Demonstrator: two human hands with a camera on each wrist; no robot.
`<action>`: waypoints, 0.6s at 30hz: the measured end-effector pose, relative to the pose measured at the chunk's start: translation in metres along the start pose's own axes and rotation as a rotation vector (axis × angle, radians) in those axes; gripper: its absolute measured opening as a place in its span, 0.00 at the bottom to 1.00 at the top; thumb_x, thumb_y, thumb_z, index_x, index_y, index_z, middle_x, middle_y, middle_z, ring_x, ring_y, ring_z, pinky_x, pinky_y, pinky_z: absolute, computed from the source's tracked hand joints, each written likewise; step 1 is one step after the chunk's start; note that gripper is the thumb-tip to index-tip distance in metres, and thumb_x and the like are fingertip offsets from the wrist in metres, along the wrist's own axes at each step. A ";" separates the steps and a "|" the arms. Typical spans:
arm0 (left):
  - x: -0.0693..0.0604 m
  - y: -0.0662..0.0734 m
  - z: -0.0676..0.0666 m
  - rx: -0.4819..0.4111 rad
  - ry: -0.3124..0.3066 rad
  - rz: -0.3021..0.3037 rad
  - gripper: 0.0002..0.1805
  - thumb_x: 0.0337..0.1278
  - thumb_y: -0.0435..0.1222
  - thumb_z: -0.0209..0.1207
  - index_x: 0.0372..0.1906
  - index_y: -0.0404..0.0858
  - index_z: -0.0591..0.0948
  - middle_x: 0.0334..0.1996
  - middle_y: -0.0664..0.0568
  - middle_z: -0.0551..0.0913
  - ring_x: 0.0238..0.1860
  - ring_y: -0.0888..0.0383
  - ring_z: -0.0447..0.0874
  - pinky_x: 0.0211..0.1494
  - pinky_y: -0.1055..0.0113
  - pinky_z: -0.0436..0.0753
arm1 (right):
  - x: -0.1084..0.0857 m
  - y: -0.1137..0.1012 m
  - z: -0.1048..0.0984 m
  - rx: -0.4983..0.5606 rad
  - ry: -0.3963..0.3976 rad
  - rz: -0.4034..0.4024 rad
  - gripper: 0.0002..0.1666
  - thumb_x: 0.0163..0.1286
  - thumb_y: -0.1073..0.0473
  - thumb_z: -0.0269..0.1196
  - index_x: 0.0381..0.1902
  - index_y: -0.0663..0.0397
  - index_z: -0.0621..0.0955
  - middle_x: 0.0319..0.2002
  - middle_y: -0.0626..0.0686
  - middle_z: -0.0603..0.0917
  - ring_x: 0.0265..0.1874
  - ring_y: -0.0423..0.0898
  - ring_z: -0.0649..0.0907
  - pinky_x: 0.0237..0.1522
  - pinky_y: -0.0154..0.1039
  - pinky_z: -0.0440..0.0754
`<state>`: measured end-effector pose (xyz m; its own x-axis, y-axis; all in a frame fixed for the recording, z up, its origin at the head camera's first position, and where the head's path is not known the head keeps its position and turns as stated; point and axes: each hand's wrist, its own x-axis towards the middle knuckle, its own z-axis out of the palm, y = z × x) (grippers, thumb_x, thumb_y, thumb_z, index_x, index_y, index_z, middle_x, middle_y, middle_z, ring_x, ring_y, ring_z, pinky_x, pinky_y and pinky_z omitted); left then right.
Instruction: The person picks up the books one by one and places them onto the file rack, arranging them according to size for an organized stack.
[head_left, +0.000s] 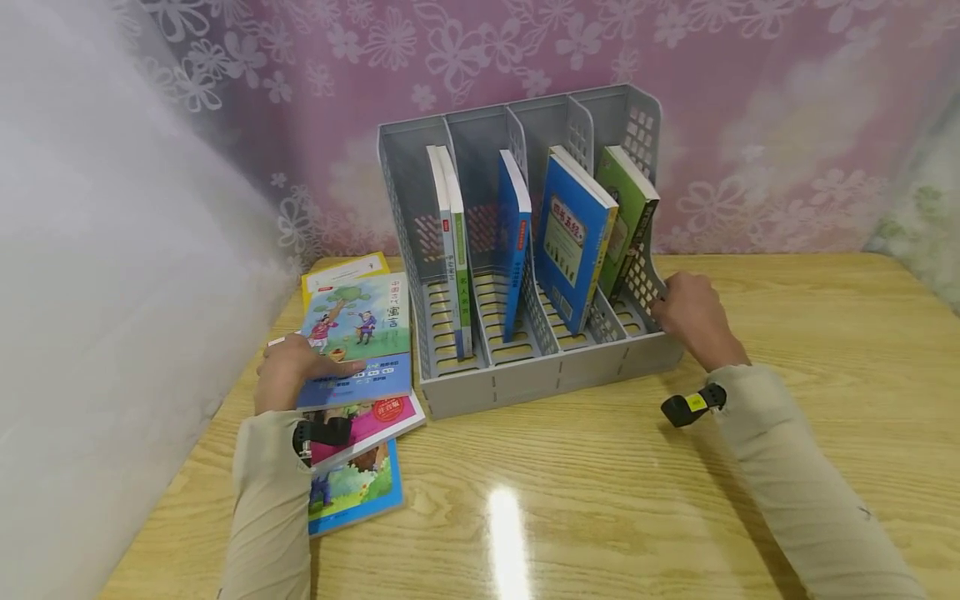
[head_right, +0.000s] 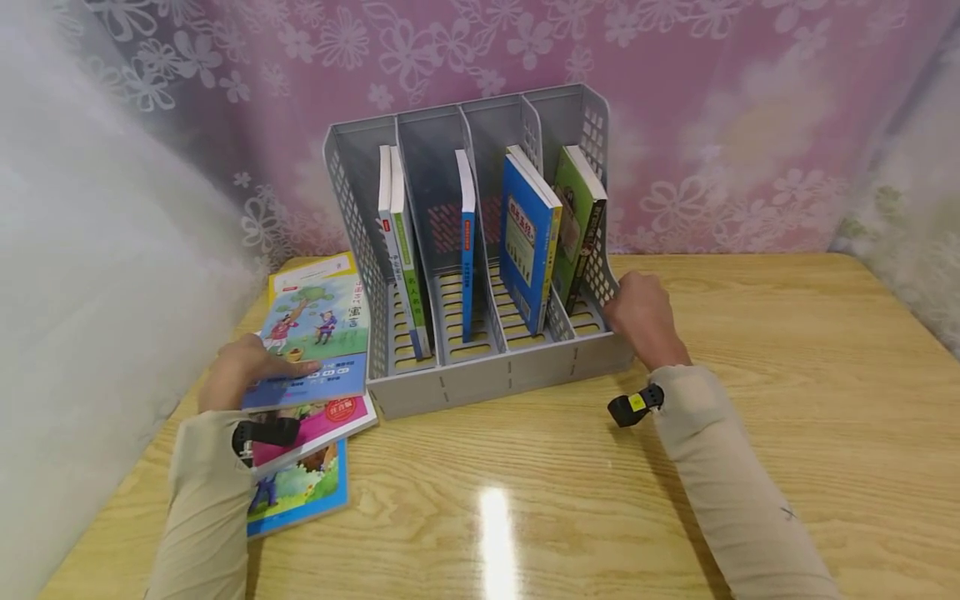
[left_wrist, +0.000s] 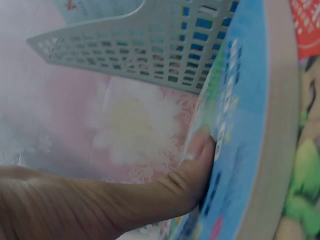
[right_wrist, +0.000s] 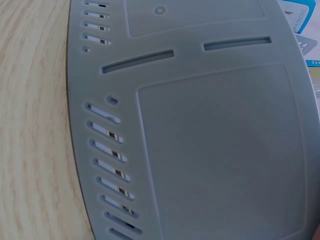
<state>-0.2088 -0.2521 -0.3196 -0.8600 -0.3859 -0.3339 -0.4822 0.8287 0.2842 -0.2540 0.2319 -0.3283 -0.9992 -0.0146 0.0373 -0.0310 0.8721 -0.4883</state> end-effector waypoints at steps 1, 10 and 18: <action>0.001 -0.003 -0.001 -0.011 -0.010 0.020 0.60 0.36 0.62 0.71 0.61 0.18 0.62 0.51 0.26 0.69 0.49 0.35 0.71 0.53 0.45 0.75 | 0.000 0.000 0.000 -0.003 -0.002 0.003 0.13 0.66 0.64 0.54 0.30 0.73 0.78 0.20 0.61 0.78 0.15 0.51 0.75 0.16 0.42 0.72; 0.011 -0.024 -0.010 -0.397 -0.117 0.173 0.32 0.52 0.50 0.67 0.49 0.29 0.72 0.28 0.51 0.81 0.30 0.58 0.82 0.36 0.65 0.80 | 0.000 0.000 -0.001 0.010 -0.018 0.031 0.14 0.67 0.63 0.54 0.32 0.73 0.77 0.20 0.61 0.78 0.16 0.51 0.75 0.16 0.42 0.72; 0.011 -0.025 -0.017 -0.809 -0.232 0.374 0.31 0.62 0.30 0.55 0.68 0.27 0.59 0.25 0.59 0.82 0.23 0.62 0.85 0.27 0.67 0.83 | 0.002 0.001 0.001 0.005 -0.014 0.015 0.14 0.68 0.63 0.54 0.34 0.74 0.78 0.21 0.62 0.79 0.16 0.51 0.76 0.16 0.42 0.72</action>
<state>-0.2087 -0.2845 -0.3150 -0.9705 0.0132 -0.2409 -0.2248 0.3133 0.9227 -0.2556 0.2321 -0.3292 -0.9998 -0.0086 0.0180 -0.0164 0.8697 -0.4933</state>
